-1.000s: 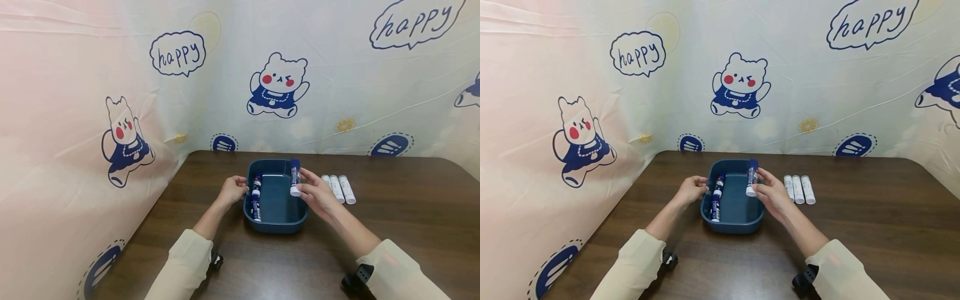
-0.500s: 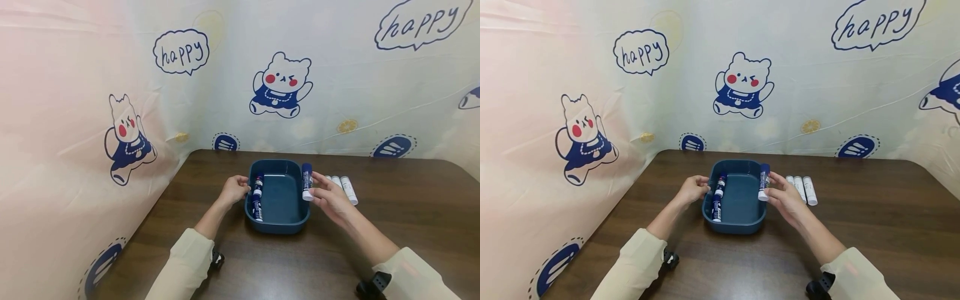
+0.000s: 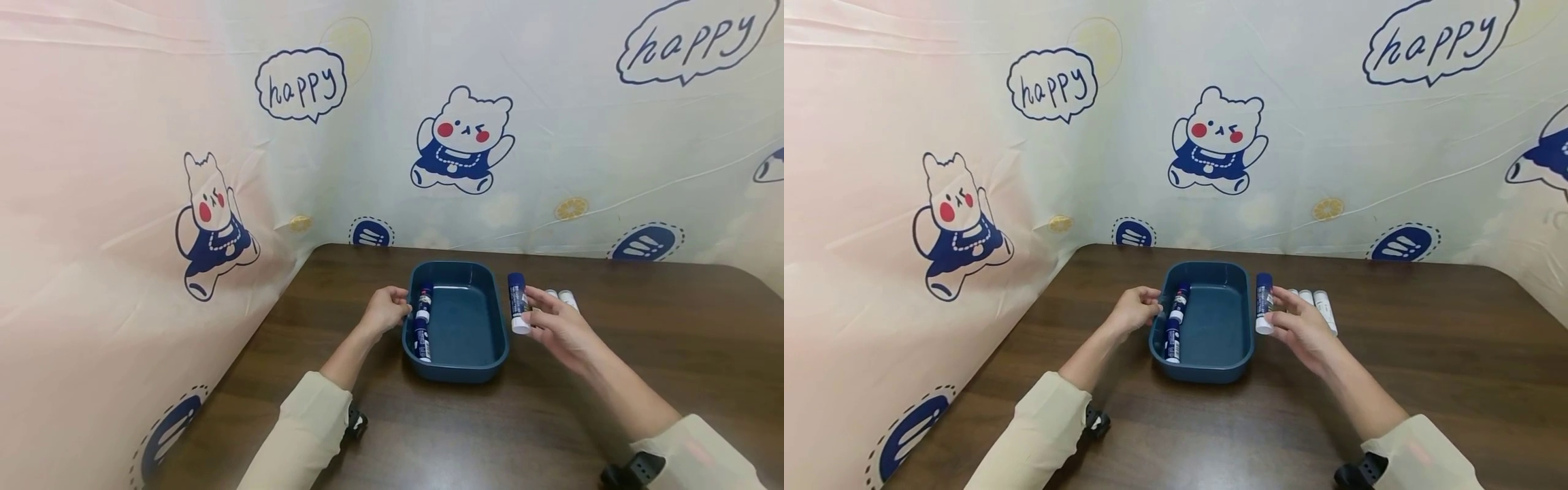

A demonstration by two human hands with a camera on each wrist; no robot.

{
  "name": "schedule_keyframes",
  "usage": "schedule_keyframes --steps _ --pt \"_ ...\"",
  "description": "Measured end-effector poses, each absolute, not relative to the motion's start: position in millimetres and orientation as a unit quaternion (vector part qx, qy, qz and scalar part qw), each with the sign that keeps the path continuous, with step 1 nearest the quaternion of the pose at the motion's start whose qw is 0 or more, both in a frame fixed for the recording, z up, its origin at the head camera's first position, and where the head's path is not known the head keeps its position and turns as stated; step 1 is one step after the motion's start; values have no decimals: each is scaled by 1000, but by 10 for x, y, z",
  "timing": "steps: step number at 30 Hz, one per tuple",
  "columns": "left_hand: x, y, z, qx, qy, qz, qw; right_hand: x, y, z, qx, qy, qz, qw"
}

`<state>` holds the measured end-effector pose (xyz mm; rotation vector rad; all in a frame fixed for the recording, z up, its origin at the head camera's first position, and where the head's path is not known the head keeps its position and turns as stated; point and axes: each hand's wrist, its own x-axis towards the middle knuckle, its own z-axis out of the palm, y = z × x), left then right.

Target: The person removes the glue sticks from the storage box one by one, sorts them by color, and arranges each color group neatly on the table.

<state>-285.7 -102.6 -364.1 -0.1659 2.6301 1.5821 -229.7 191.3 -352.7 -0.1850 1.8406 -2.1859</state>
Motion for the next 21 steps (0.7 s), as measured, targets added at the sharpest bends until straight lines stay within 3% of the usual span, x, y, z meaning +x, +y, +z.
schedule_keyframes --steps 21 --pt "-2871 -1048 -3643 -49 853 518 39 -2232 2102 -3668 -32 710 -686 158"
